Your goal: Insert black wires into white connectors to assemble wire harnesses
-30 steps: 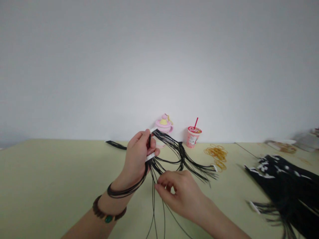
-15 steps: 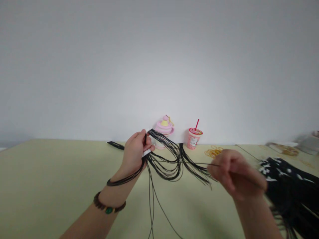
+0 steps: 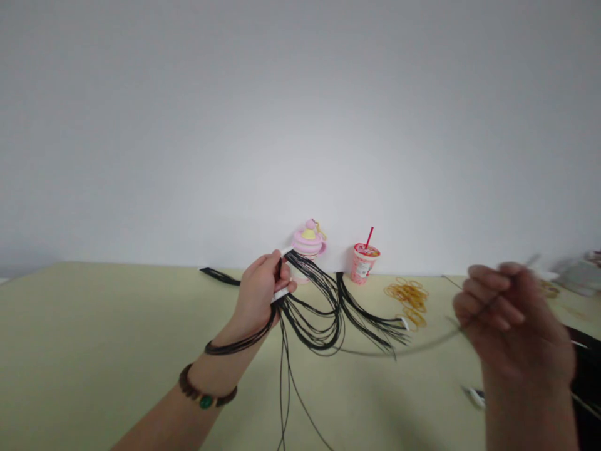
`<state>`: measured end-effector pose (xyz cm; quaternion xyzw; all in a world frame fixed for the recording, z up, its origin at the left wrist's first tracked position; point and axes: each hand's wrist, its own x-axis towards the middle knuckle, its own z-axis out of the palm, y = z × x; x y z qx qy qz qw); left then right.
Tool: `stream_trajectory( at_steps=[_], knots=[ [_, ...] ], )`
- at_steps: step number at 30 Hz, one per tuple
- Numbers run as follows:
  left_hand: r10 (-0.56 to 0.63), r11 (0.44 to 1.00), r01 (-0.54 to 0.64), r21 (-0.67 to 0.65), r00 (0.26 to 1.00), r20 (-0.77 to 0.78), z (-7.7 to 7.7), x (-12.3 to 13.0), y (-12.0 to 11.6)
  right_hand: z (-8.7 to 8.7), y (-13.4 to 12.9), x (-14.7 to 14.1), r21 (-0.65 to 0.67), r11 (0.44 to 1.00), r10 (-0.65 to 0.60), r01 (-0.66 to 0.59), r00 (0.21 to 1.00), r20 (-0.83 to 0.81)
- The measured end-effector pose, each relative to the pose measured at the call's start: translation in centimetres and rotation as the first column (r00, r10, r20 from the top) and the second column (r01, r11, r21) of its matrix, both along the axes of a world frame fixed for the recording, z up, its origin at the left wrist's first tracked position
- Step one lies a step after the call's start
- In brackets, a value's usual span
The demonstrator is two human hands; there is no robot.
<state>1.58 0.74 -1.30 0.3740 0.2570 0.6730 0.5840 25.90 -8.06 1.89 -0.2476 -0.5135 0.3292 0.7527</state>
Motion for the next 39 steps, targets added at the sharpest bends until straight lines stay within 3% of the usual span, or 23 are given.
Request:
stream_trajectory(
  at_steps=[3, 6, 8, 10, 20, 29, 39],
  knots=[
    [-0.056, 0.998, 0.054, -0.035, 0.997, -0.044, -0.2, 0.8, -0.8, -1.6, 1.0, -3.0, -0.020, 0.990, -0.129, 0.141, 0.945, 0.301],
    [-0.115, 0.992, 0.109, -0.058, 0.988, -0.099, -0.5, 1.6, -1.6, -3.4, 1.5, -6.4, -0.011, 0.974, -0.166, 0.227, 0.742, 0.650],
    [-0.145, 0.988, 0.136, -0.074, 0.980, -0.138, -0.7, 2.1, -2.1, -4.2, 1.8, -8.1, 0.039, 0.976, -0.170, 0.216, 0.626, 0.761],
    [-0.172, 0.984, 0.161, -0.075, 0.967, -0.190, -0.9, 2.7, -2.6, -4.6, 2.0, -9.0, 0.057, 0.982, -0.152, 0.180, 0.574, 0.804],
    [-0.164, 0.986, 0.164, -0.027, 0.934, -0.316, -1.7, 3.6, -3.4, -5.1, 3.1, -8.4, -0.083, 0.994, 0.023, 0.068, 0.616, 0.787],
    [-0.162, 0.986, 0.161, -0.033, 0.921, -0.354, -1.7, 3.8, -3.4, -4.8, 3.0, -8.1, -0.103, 0.994, 0.059, 0.041, 0.589, 0.806],
    [-0.144, 0.988, 0.152, -0.006, 0.918, -0.369, -1.8, 3.9, -3.6, -5.1, 3.0, -8.2, -0.110, 0.987, 0.027, 0.116, 0.558, 0.829]
  ],
)
